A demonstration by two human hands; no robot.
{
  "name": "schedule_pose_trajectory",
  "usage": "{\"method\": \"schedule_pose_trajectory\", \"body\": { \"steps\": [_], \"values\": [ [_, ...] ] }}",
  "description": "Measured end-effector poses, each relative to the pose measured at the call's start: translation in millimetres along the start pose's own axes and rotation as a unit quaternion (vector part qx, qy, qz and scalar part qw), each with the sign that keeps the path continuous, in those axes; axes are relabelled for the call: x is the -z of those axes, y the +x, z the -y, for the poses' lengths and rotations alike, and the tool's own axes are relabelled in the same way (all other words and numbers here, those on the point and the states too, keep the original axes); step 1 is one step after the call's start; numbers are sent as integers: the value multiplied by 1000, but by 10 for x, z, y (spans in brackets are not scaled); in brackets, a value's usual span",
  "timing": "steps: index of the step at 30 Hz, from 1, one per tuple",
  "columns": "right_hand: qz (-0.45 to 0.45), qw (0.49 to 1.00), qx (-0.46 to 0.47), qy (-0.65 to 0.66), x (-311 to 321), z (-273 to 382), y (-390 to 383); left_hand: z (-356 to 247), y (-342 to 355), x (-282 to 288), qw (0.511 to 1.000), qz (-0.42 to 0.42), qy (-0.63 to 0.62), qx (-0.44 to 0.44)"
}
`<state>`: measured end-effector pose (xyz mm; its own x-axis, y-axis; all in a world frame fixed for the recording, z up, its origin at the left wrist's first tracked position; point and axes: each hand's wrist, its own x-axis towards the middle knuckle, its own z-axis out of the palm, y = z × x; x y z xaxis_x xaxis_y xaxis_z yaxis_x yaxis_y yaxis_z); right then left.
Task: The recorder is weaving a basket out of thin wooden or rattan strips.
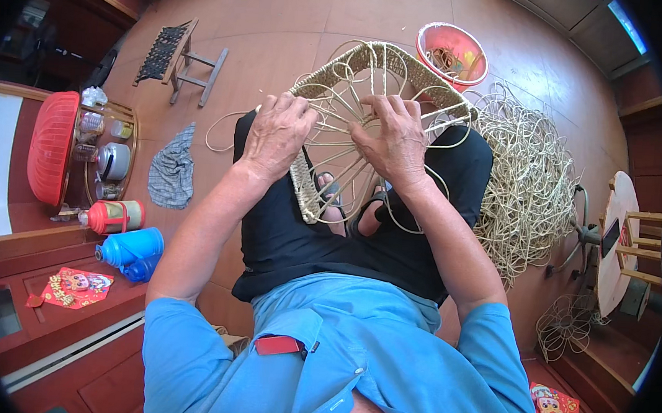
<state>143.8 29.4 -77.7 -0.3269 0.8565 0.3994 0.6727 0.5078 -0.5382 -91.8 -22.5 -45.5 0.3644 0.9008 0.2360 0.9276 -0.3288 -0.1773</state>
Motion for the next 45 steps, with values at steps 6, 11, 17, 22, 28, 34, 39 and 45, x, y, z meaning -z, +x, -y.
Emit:
{"method": "schedule_pose_trajectory", "body": {
  "steps": [6,11,17,22,28,34,39,45],
  "values": [
    [-10,1000,6,1,-12,-20,-11,49,-35,-60,999,-26,23,-41],
    [-14,1000,23,-1,18,-39,-26,-189,-179,-26,983,-145,-41,-103],
    [8,997,78,17,71,-177,-42,-1212,-379,153,955,-17,-289,-62],
    [52,994,81,-44,165,-31,-104,-1374,-654,278,946,-6,-317,-59],
    [96,993,43,-53,191,-25,-94,-932,-1178,617,972,63,-226,-17],
    [97,995,9,-37,161,93,-90,-677,-1568,1032,913,183,-268,246],
    [71,997,9,-23,92,134,-75,-388,-2313,817,932,119,-93,329],
    [23,999,22,-27,33,66,-78,350,-3523,637,342,-125,-582,727]
  ]
}}
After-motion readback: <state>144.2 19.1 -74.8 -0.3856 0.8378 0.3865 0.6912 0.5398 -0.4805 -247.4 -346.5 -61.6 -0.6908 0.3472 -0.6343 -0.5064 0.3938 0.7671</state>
